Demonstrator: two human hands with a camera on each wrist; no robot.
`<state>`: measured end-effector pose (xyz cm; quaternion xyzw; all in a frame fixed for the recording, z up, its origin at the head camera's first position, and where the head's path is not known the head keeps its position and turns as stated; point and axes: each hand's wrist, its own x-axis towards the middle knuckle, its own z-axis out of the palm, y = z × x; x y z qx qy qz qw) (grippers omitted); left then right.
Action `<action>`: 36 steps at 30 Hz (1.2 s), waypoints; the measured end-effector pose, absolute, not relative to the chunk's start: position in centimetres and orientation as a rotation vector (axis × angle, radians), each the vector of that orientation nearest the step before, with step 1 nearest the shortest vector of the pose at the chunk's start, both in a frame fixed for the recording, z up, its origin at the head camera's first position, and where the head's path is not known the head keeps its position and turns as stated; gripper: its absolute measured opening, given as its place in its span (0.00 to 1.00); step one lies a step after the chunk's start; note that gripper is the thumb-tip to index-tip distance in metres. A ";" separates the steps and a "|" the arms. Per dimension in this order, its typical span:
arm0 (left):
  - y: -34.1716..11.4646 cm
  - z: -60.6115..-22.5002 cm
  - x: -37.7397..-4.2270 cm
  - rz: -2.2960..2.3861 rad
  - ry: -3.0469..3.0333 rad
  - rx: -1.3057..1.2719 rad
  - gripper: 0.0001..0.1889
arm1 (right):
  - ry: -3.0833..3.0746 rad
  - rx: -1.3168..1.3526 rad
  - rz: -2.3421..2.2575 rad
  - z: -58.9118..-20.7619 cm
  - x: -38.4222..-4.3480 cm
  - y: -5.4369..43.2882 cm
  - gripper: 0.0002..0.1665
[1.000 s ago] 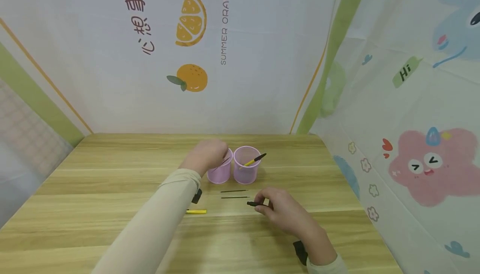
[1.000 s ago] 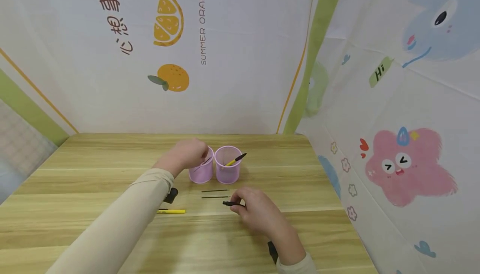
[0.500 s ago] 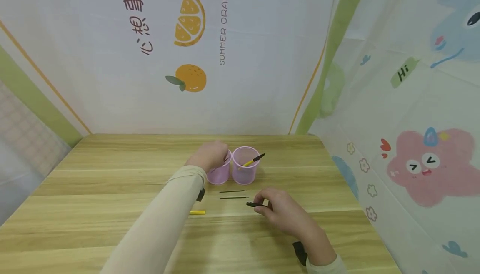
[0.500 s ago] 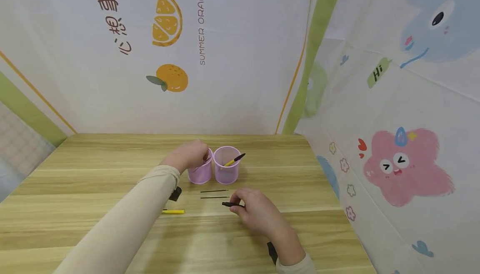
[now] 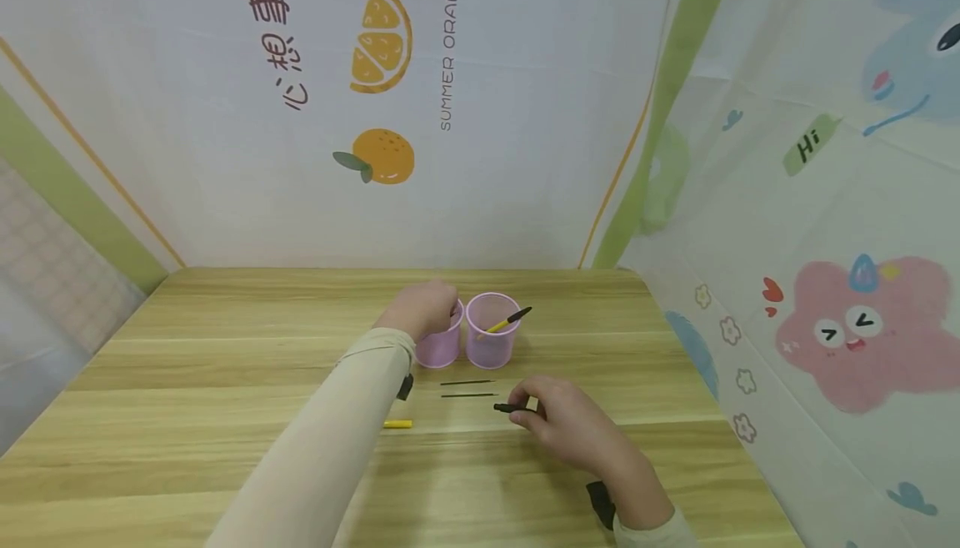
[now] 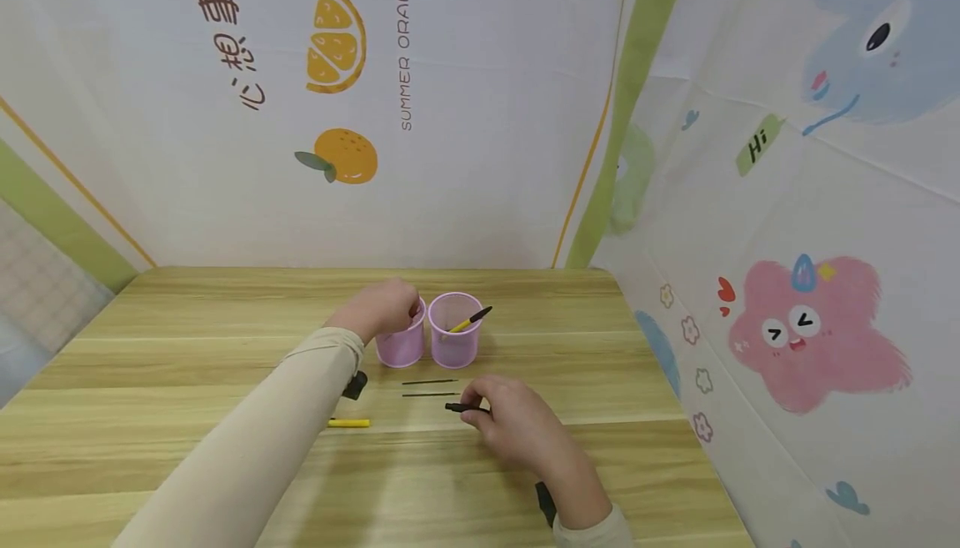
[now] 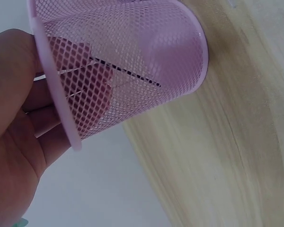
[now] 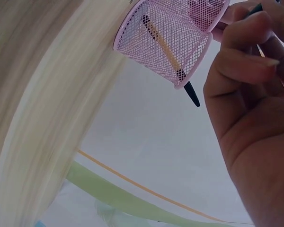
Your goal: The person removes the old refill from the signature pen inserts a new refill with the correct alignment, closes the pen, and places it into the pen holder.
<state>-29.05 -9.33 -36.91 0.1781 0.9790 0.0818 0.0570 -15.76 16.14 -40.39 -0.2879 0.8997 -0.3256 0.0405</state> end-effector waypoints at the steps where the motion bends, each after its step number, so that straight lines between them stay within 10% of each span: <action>1: -9.4 -36.9 -29.1 0.257 2.967 0.532 0.06 | 2.755 -0.885 -0.997 -40.4 -15.8 16.1 0.03; 20: -11.3 -32.9 -29.4 0.438 2.988 0.625 0.21 | 2.777 -0.874 -0.981 -39.9 -15.8 15.7 0.03; 36: -11.5 -32.5 -21.3 0.438 3.280 0.950 0.04 | 2.777 -0.920 -1.015 -39.7 -16.1 15.5 0.02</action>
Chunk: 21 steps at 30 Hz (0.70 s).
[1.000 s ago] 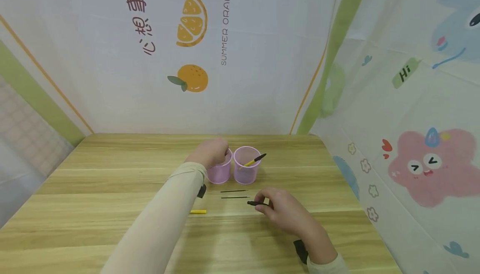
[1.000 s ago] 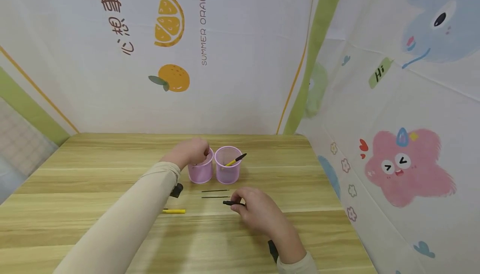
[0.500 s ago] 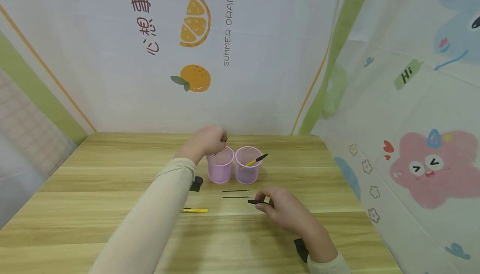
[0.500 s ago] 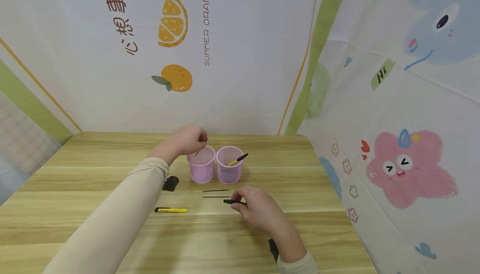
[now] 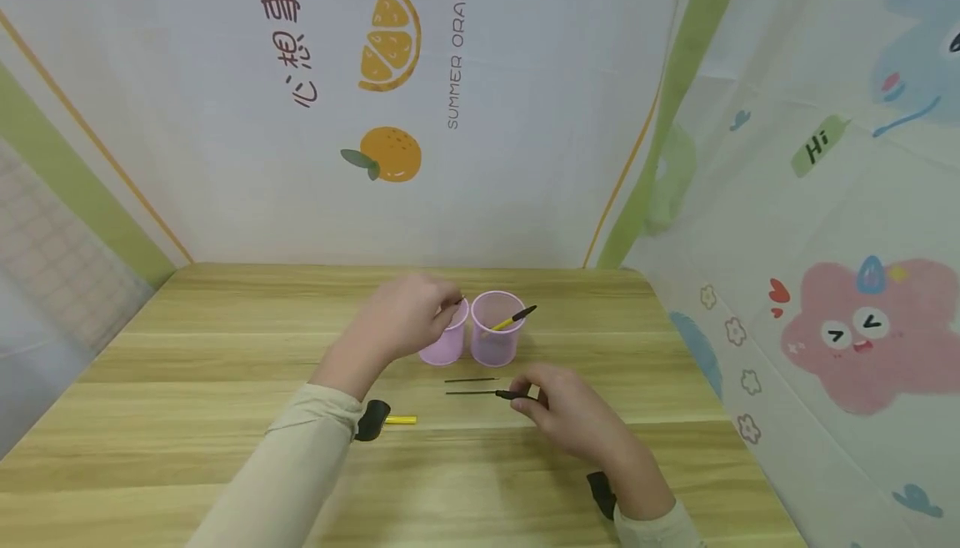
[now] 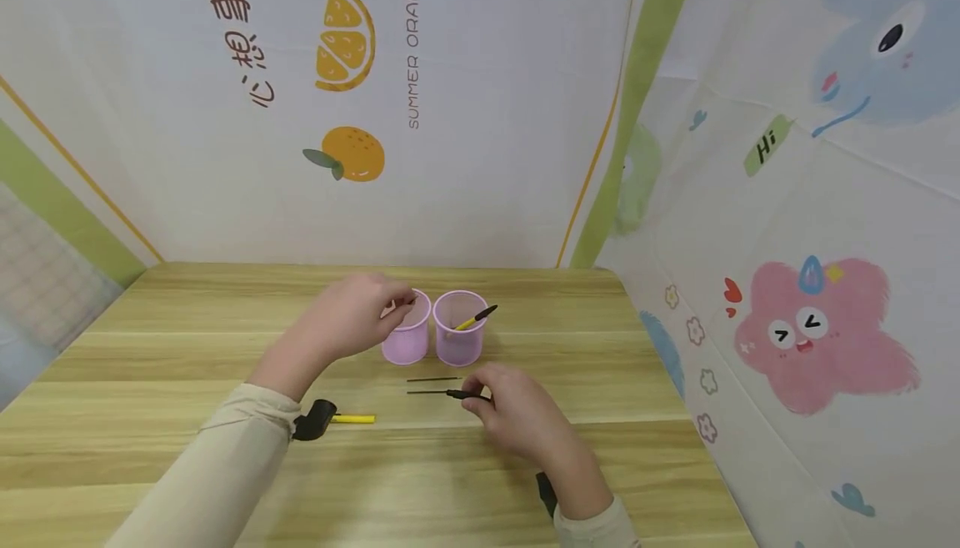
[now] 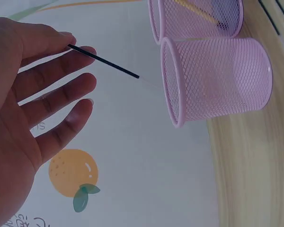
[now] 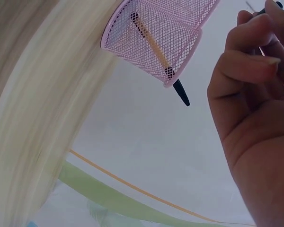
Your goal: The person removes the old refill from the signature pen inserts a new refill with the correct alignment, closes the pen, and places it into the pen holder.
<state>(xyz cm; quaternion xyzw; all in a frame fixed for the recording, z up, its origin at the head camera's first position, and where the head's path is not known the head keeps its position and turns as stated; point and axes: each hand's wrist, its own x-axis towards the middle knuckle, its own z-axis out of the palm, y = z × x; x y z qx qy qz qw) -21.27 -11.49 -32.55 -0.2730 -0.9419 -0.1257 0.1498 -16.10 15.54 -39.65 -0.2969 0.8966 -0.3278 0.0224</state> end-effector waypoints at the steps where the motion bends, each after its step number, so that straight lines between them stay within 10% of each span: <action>1: -11.5 -32.7 -20.8 -0.374 -2.692 -0.792 0.05 | 2.778 -0.923 -1.014 -39.6 -16.1 15.5 0.03; 21: -10.1 -36.1 -15.1 -0.371 -2.661 -0.689 0.12 | 2.847 -1.007 -1.131 -37.8 -17.0 14.9 0.03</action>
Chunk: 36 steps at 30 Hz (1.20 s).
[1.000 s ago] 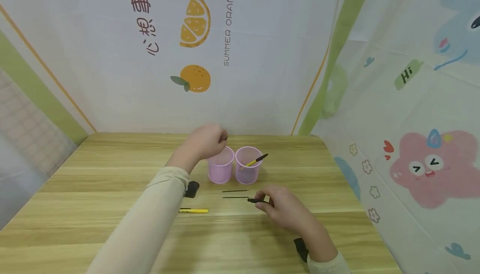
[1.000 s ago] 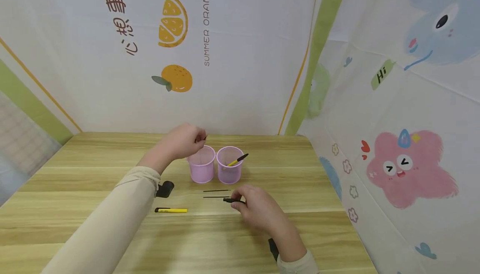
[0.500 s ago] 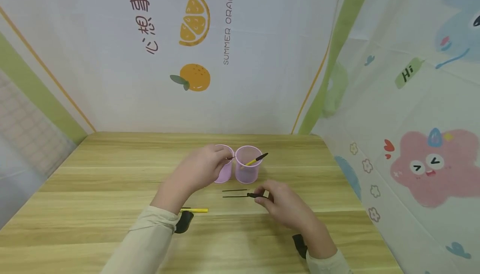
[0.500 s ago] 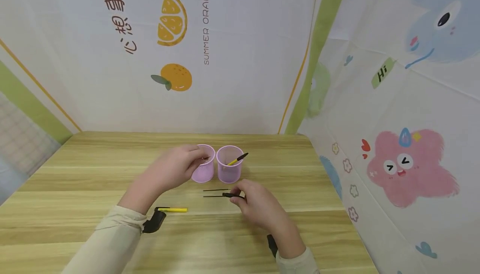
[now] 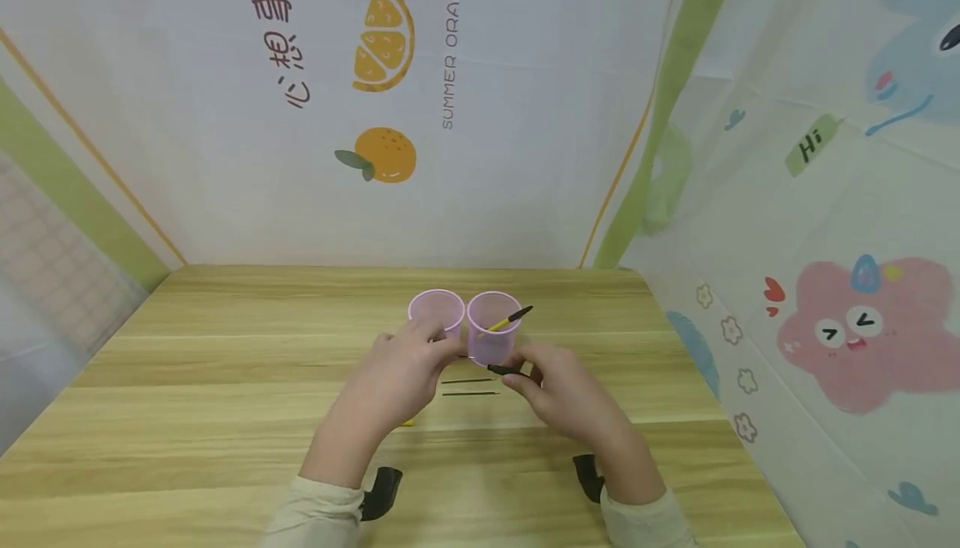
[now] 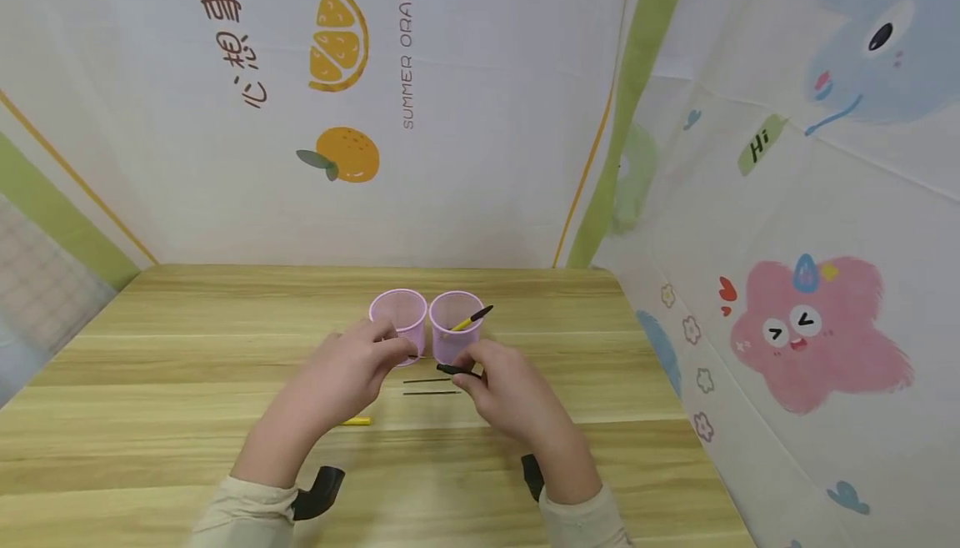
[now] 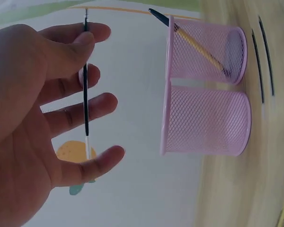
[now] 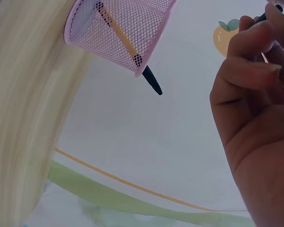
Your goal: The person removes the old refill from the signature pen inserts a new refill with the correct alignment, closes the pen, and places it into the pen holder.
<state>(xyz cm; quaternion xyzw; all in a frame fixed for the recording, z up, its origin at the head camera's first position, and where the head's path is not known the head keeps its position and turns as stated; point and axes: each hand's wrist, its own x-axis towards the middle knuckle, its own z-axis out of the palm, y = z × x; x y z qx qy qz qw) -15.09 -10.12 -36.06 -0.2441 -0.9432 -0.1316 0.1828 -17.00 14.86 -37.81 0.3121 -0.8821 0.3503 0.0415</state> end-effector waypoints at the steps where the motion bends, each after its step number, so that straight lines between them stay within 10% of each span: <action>1: -10.0 -36.2 -14.8 -0.386 -2.683 -0.658 0.12 | -2.691 0.949 1.077 -37.8 -17.0 14.7 0.03; 36: -8.1 -38.8 -13.1 -0.599 -2.608 -0.604 0.04 | -2.588 0.962 1.037 -39.1 -16.1 14.1 0.06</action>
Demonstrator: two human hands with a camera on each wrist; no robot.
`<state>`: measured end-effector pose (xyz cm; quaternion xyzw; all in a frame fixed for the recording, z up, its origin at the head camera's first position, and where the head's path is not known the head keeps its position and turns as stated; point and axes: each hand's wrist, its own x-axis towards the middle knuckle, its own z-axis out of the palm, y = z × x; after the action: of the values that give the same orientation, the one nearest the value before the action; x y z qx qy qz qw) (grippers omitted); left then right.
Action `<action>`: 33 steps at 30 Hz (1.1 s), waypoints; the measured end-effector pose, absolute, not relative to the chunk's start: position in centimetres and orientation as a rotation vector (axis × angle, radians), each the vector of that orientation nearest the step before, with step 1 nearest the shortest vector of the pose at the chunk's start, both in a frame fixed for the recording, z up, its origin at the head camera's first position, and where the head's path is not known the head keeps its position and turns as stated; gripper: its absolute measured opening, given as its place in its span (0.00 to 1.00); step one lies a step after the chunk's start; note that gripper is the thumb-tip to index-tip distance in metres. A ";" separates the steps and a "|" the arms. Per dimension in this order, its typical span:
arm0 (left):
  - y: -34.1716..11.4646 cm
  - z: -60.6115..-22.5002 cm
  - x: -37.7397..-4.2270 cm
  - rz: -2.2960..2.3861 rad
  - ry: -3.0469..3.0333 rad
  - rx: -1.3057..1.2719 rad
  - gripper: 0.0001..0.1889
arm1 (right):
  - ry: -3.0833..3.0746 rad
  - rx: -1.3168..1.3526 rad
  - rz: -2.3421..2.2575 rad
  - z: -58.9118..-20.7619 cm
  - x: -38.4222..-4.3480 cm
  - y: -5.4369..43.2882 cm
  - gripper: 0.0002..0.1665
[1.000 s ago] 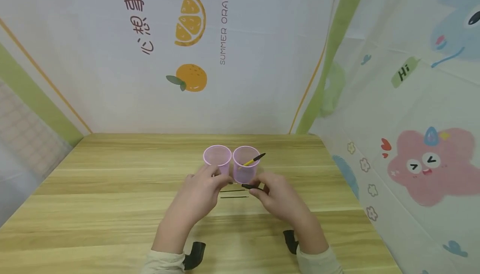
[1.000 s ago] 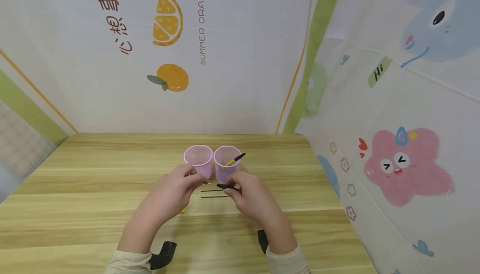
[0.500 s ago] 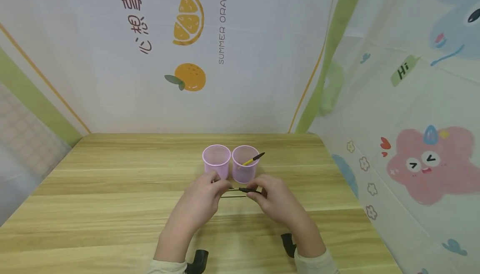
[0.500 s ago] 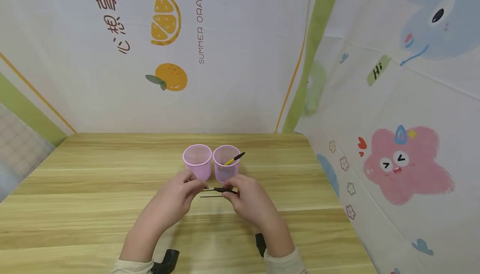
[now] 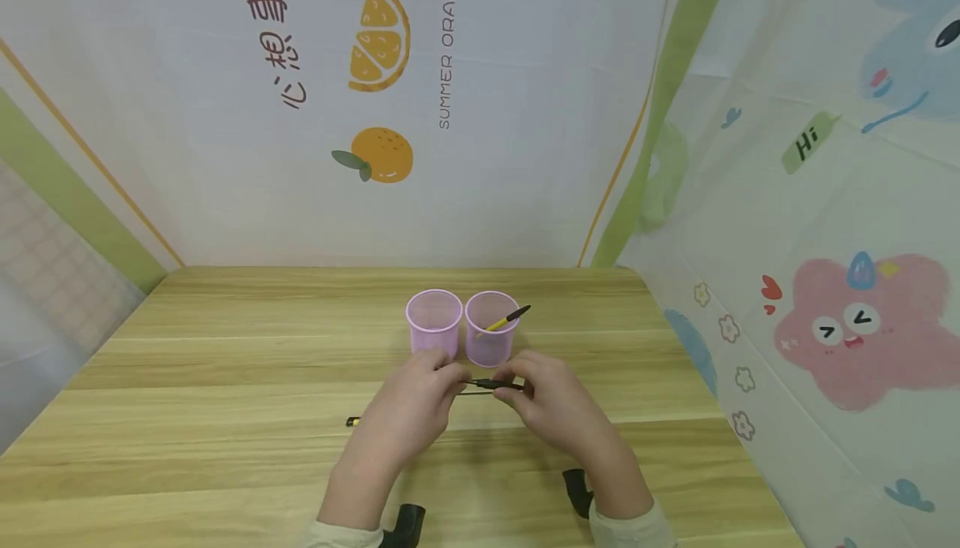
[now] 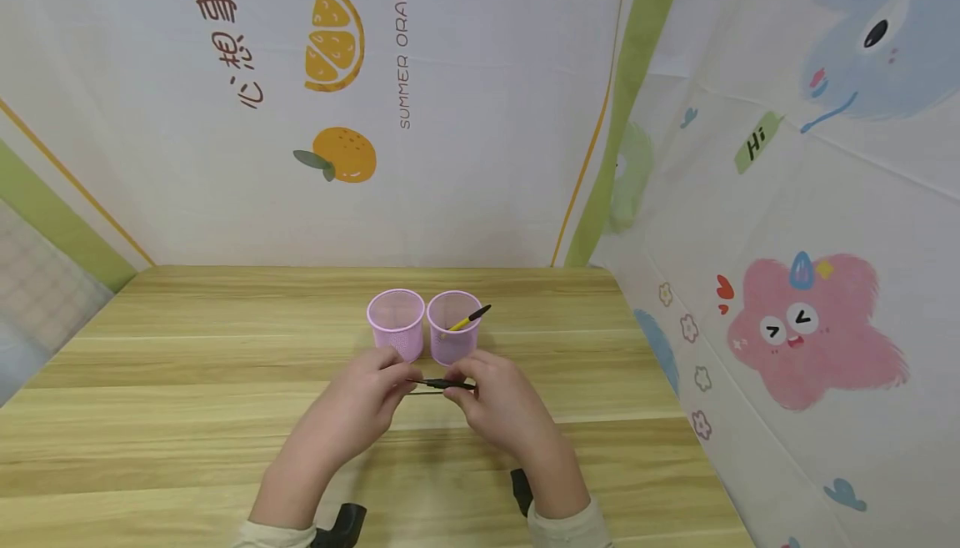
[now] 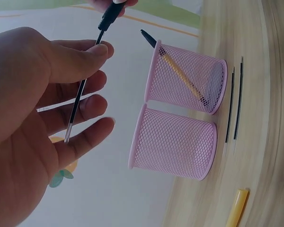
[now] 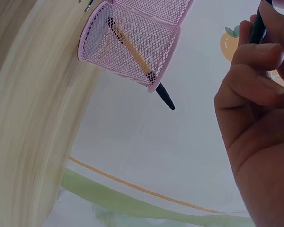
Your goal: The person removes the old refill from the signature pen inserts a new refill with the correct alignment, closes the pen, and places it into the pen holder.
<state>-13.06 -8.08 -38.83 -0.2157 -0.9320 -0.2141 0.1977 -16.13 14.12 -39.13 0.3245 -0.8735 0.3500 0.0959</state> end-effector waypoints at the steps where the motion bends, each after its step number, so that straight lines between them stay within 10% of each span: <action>1: -8.0 -38.9 -13.1 -0.601 -2.605 -0.607 0.04 | -2.584 0.966 1.036 -39.1 -16.1 14.1 0.06; 33: -6.8 -38.8 -12.9 -0.606 -2.557 -0.731 0.09 | -2.619 0.910 0.944 -38.8 -15.6 13.9 0.07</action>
<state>-12.93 -6.76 -38.79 -0.2624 -0.9174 -0.2174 0.2057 -15.62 13.95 -38.77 0.3090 -0.8892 0.3204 0.1060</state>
